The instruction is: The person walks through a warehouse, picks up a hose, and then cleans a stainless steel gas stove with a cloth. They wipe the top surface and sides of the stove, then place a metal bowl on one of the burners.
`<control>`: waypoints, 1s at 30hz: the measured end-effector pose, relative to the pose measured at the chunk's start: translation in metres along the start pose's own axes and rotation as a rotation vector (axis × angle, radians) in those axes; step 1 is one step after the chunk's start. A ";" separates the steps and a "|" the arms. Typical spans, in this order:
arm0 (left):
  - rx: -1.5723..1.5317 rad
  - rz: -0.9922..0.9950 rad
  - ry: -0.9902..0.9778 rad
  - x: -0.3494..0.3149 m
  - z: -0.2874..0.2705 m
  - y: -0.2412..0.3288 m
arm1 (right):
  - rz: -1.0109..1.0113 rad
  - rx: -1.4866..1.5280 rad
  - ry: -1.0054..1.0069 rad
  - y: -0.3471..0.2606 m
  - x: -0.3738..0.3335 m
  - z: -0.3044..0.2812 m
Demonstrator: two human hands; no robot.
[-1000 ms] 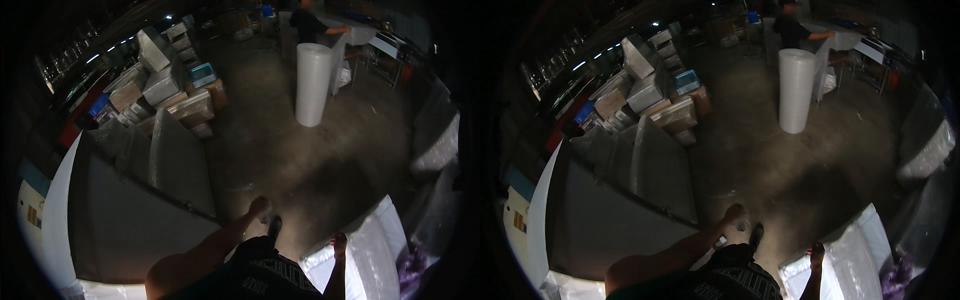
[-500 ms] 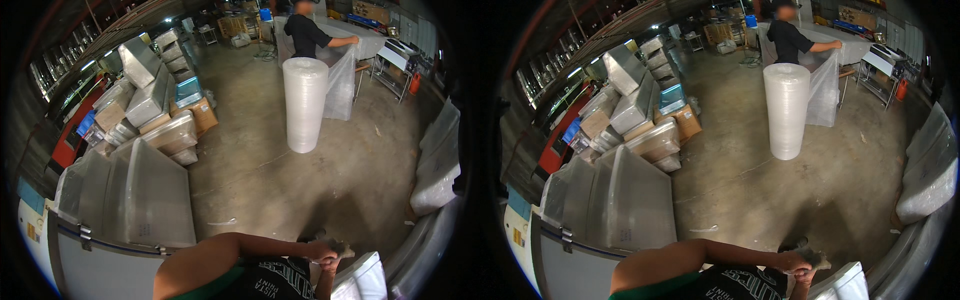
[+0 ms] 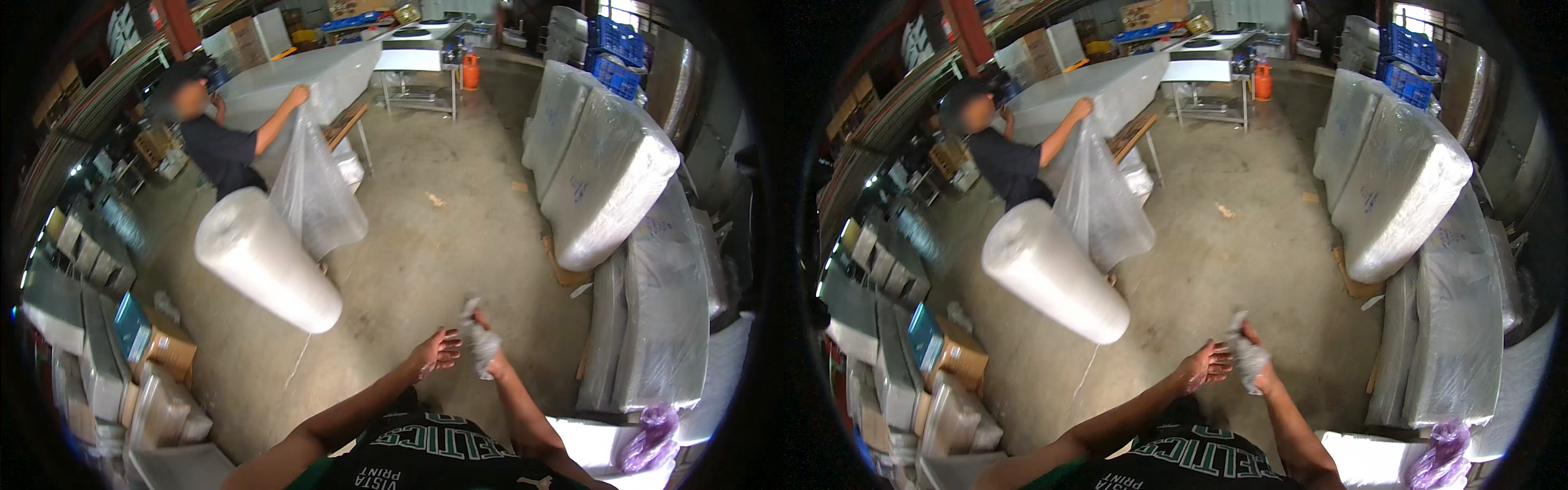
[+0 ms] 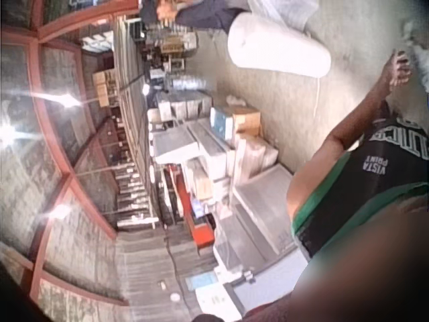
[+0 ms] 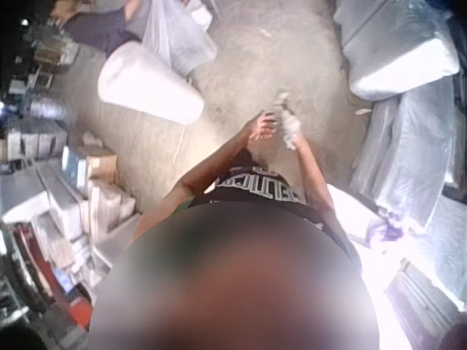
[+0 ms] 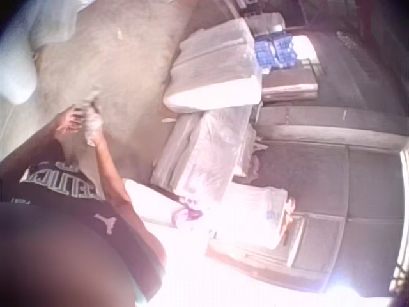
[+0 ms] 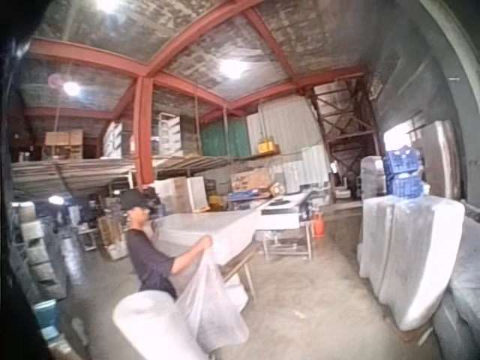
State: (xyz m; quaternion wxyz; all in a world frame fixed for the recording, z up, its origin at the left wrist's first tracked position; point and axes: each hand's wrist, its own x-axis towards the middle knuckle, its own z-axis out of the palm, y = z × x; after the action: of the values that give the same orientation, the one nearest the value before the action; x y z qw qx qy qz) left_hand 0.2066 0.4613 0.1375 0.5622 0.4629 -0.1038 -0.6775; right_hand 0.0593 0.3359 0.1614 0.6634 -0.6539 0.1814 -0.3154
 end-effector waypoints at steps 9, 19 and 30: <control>1.369 1.202 0.117 0.263 -0.078 0.241 | -0.150 -0.884 0.153 0.015 0.319 -0.041; -0.391 0.274 -0.495 0.508 -0.130 0.542 | 0.729 -0.872 0.186 0.256 0.413 -0.289; -0.543 0.391 -0.200 0.823 -0.131 0.819 | 1.327 -0.023 0.426 0.428 0.585 -0.434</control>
State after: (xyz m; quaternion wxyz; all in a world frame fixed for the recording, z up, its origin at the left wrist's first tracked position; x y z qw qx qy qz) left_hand 0.8988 -0.4788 0.1866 0.7710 0.1992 -0.0609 -0.6018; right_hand 0.2832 -0.3975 -0.1925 0.6588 -0.3359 0.6721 0.0374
